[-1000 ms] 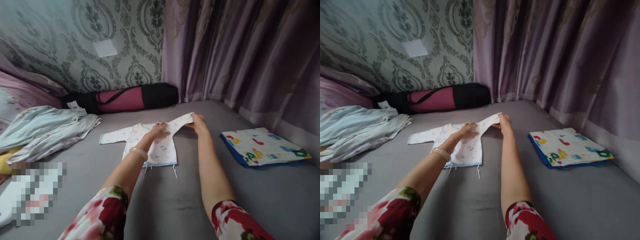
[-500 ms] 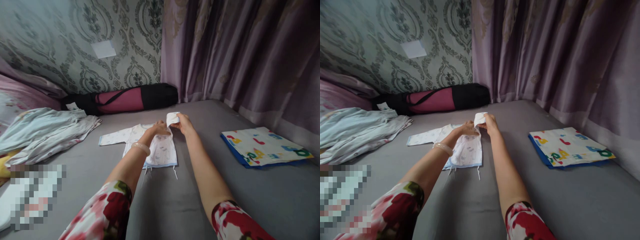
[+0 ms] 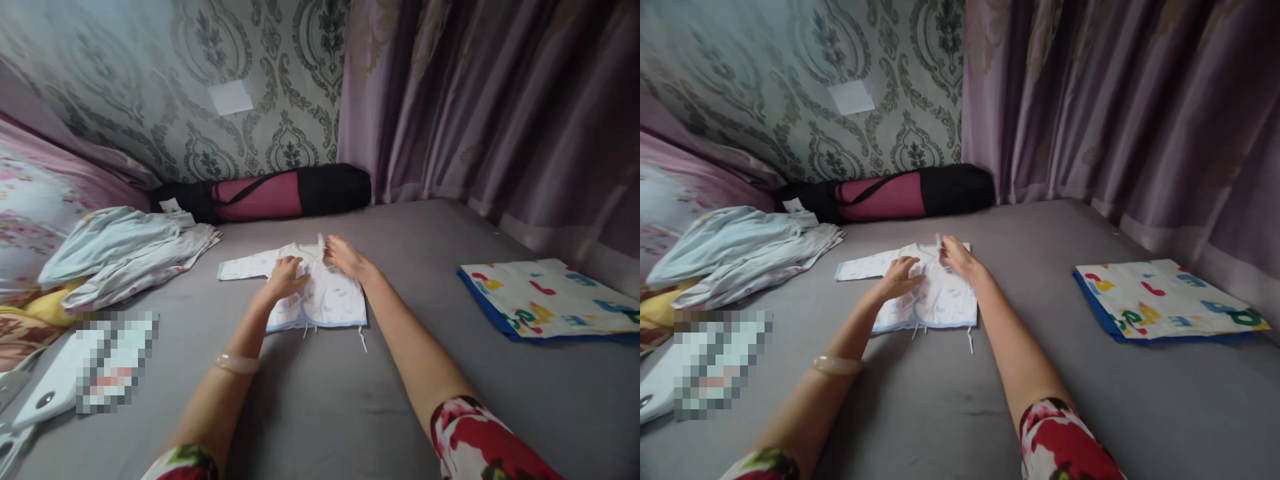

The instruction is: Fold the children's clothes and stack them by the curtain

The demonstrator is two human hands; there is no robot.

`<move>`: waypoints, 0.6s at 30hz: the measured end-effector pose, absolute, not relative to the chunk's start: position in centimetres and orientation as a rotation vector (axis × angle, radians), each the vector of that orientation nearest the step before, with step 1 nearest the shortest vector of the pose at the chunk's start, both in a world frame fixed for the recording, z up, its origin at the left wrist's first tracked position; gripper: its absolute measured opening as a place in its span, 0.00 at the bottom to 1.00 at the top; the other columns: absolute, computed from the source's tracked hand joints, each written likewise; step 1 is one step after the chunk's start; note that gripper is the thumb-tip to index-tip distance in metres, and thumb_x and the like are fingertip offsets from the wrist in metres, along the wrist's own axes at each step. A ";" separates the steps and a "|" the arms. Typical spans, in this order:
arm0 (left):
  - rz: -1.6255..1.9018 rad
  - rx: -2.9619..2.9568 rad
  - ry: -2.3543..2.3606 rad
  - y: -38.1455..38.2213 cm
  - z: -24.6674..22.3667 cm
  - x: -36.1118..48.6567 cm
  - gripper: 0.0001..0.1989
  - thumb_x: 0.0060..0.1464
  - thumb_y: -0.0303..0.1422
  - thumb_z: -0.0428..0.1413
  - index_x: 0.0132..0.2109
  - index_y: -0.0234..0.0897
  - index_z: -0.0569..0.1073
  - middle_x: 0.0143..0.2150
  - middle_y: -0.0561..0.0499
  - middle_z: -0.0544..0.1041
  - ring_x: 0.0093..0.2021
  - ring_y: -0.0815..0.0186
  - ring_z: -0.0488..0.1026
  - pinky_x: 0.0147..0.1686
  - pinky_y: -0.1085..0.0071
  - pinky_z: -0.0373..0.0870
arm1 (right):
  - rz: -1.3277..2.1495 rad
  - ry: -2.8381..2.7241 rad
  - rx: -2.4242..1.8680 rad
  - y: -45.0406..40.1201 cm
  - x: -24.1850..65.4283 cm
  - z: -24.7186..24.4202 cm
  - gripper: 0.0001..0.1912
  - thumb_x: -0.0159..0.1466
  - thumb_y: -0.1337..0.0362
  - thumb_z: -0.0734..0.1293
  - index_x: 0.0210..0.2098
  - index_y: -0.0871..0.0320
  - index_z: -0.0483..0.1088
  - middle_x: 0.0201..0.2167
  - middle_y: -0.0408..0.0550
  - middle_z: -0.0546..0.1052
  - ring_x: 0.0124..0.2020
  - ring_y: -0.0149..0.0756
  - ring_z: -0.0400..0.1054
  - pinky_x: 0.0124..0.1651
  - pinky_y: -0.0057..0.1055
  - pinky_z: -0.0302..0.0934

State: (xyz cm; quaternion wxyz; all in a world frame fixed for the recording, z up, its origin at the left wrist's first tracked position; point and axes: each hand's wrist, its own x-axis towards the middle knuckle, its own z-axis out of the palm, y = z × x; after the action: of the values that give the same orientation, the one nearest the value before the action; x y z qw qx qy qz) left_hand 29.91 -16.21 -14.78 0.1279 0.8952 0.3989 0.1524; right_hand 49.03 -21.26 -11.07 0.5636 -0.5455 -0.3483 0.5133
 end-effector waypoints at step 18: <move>0.523 2.666 1.219 -23.0 -17.2 24.5 0.22 0.64 0.41 0.45 0.60 0.36 0.64 0.62 0.41 0.67 0.64 0.53 0.59 0.61 0.53 0.59 | 0.338 -1.538 -1.970 -21.4 52.1 -13.5 0.31 0.70 0.58 0.47 0.67 0.71 0.51 0.69 0.60 0.50 0.70 0.42 0.41 0.69 0.41 0.37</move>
State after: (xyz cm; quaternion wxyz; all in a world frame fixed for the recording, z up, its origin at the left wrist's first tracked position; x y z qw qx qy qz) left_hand 24.48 -22.95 -17.16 0.0817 0.8923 0.4080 0.1751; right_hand 52.10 -21.38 -13.54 0.3047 -0.7439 -0.5809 0.1278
